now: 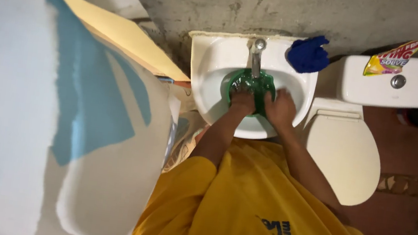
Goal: Cleaning the toilet and sink using a dipper and a cloth in a bathroom.
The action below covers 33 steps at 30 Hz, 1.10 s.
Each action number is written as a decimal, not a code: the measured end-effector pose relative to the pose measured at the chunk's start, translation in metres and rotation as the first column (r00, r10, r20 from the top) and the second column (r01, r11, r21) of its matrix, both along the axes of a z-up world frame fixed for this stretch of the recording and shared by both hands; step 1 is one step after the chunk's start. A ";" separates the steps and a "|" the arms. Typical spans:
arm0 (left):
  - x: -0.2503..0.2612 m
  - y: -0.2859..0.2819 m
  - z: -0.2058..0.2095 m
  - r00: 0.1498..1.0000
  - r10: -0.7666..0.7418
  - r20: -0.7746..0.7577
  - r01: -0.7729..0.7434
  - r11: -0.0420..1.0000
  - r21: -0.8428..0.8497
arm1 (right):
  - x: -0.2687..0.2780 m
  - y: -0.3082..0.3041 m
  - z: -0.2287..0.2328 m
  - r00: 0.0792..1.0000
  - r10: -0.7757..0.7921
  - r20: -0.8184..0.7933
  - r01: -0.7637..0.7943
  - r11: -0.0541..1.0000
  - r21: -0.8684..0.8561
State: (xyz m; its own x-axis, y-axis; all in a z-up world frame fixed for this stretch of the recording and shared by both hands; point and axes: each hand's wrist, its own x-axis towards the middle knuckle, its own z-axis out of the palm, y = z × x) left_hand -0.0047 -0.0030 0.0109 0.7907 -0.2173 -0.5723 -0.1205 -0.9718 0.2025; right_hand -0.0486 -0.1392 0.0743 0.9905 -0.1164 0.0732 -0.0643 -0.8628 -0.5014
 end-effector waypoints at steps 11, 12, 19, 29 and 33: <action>-0.002 0.010 0.014 0.989 0.034 -0.146 -0.052 0.991 -0.124 | -0.023 -0.024 -0.018 0.738 0.117 -0.665 0.074 0.965 0.252; -0.006 0.013 0.022 0.985 0.081 -0.151 -0.105 0.982 -0.158 | -0.030 -0.022 -0.009 0.717 0.120 -0.687 0.047 0.975 0.219; -0.061 0.100 0.043 0.834 0.354 0.423 -0.114 0.861 -0.496 | -0.055 0.002 0.039 0.720 0.232 -0.654 0.148 0.870 0.471; -0.068 0.114 0.005 0.880 -0.304 0.365 0.258 0.951 0.169 | -0.070 -0.007 0.095 0.798 0.190 -0.572 -0.127 0.981 0.149; -0.065 0.078 0.007 0.965 -0.245 -0.090 0.253 0.964 0.086 | -0.091 -0.048 0.090 0.815 0.168 -0.554 0.213 0.803 0.556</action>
